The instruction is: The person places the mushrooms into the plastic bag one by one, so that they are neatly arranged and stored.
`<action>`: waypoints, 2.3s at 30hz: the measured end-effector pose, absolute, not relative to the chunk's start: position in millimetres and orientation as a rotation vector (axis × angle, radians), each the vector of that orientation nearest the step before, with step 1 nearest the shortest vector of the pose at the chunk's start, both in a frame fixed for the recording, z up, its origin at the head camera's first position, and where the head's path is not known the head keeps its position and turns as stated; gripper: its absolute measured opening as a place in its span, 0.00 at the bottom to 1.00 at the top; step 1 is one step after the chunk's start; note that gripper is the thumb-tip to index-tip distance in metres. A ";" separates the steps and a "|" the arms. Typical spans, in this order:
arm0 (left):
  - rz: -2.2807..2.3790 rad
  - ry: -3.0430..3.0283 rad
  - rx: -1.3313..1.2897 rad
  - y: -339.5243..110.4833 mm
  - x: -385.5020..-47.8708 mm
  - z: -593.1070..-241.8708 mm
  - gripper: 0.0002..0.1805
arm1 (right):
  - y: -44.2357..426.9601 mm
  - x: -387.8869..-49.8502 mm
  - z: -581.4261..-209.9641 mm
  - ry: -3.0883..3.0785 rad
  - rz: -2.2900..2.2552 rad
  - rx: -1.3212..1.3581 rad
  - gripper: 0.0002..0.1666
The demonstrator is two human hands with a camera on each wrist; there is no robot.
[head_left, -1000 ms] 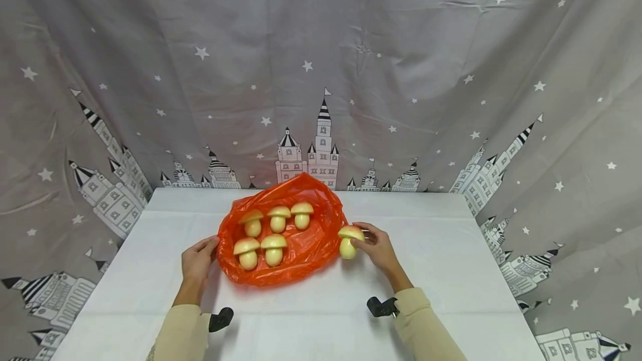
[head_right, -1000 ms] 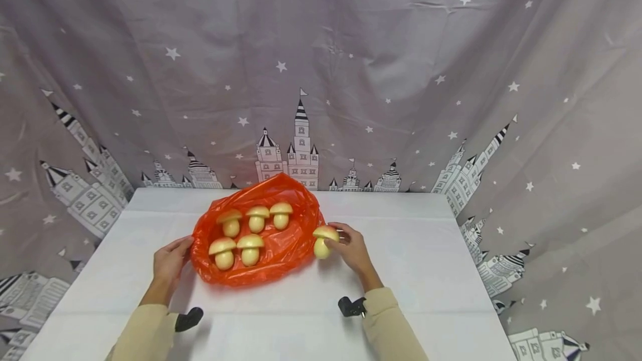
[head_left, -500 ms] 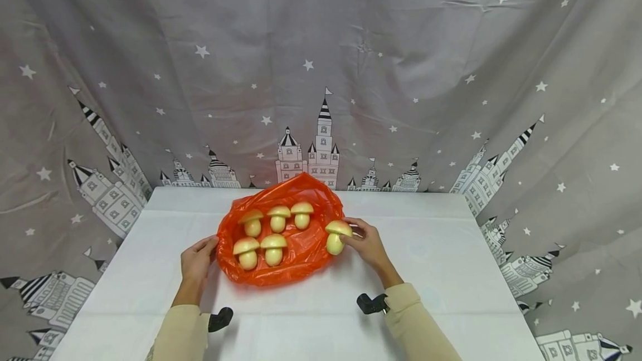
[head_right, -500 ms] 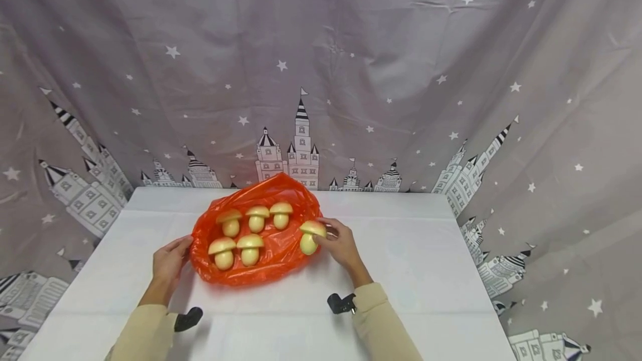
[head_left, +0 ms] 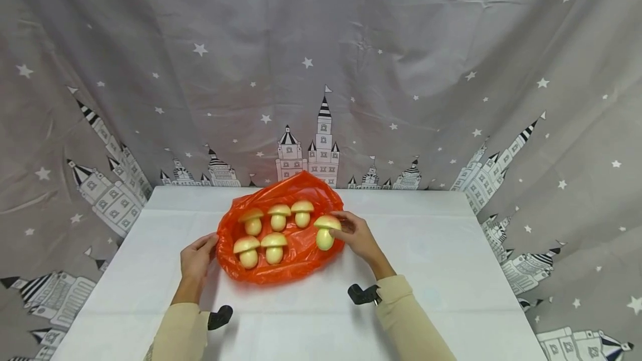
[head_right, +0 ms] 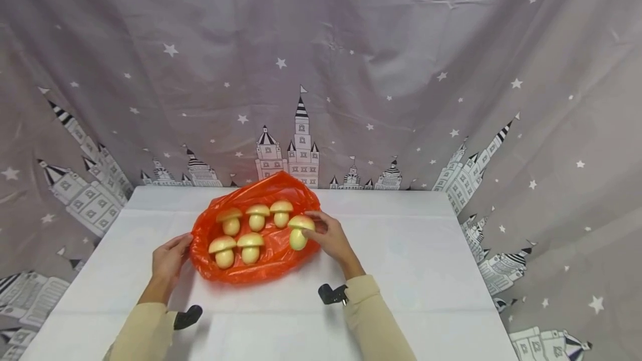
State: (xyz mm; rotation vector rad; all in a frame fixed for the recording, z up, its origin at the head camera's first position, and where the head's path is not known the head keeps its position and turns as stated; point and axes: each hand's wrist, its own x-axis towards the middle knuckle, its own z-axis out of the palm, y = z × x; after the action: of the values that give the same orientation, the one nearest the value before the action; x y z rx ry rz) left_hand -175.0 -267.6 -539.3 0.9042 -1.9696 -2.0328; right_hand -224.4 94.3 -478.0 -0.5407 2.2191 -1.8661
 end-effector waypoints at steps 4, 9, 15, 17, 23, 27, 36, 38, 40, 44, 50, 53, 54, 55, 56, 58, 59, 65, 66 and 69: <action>-2.034 -1.977 0.899 -267.2 -175.3 -538.9 0.25 | 90.2 -228.6 -474.7 2.191 -1.850 -0.550 0.26; -2.017 -2.017 0.904 -268.0 -176.2 -536.5 0.26 | 82.0 -232.8 -470.1 2.194 -1.785 -0.564 0.27; -2.027 -2.015 0.899 -268.3 -175.8 -533.6 0.26 | 71.2 -235.8 -467.7 2.211 -1.738 -0.561 0.26; -2.029 -2.013 0.903 -267.6 -175.3 -533.0 0.26 | 67.9 -237.2 -468.0 2.228 -1.721 -0.567 0.26; -2.031 -1.998 0.897 -266.5 -174.4 -532.7 0.26 | 59.1 -240.1 -469.5 2.258 -1.717 -0.601 0.28; -2.022 -1.999 0.896 -266.3 -173.3 -533.4 0.26 | 53.5 -245.2 -479.2 2.265 -1.742 -0.560 0.28; -2.061 -1.935 0.849 -270.0 -173.6 -544.9 0.25 | 41.8 -264.3 -517.9 2.368 -1.601 -0.463 0.27; -2.078 -1.904 0.849 -270.5 -174.2 -546.5 0.23 | 40.3 -264.4 -519.1 2.401 -1.528 -0.452 0.26; -2.078 -1.910 0.850 -270.4 -174.3 -545.7 0.23 | 38.3 -264.6 -520.7 2.421 -1.489 -0.454 0.26; -2.012 -1.969 0.895 -266.4 -174.5 -538.1 0.25 | 31.8 -265.6 -525.2 2.420 -1.462 -0.460 0.26; -2.025 -1.978 0.912 -266.0 -173.1 -533.3 0.26 | 23.7 -265.4 -533.3 2.406 -1.424 -0.406 0.24; -2.025 -1.972 0.907 -265.8 -173.0 -533.9 0.26 | 21.3 -264.9 -536.4 2.420 -1.419 -0.402 0.24; -2.024 -1.979 0.911 -265.9 -173.2 -534.4 0.26 | 20.6 -264.6 -537.5 2.427 -1.417 -0.397 0.24; -2.025 -1.981 0.917 -266.2 -173.7 -535.1 0.26 | 20.1 -264.3 -538.5 2.430 -1.417 -0.388 0.24; -2.020 -1.984 0.913 -266.3 -173.8 -535.7 0.26 | 19.5 -263.8 -539.3 2.434 -1.415 -0.385 0.24; -2.008 -1.994 0.910 -266.4 -173.8 -536.4 0.26 | 18.5 -262.5 -540.0 2.439 -1.407 -0.366 0.24; -2.007 -1.997 0.910 -266.7 -174.0 -536.9 0.26 | 18.0 -262.1 -540.6 2.439 -1.406 -0.358 0.24; -2.022 -1.982 0.907 -266.3 -175.0 -537.8 0.26 | 17.4 -259.7 -543.1 2.444 -1.391 -0.358 0.24; -2.023 -1.985 0.904 -265.6 -175.5 -537.8 0.26 | 17.6 -259.0 -543.9 2.449 -1.388 -0.361 0.24; -2.015 -2.010 0.892 -263.7 -177.1 -538.1 0.26 | 18.7 -256.9 -547.6 2.471 -1.384 -0.370 0.24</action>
State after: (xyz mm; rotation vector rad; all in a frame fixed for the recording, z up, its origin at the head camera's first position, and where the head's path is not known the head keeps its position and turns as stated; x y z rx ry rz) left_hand -177.1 -263.7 -538.1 0.8925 -2.0105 -2.0154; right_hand -256.9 18.7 -547.6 -0.3699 2.4705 -1.3845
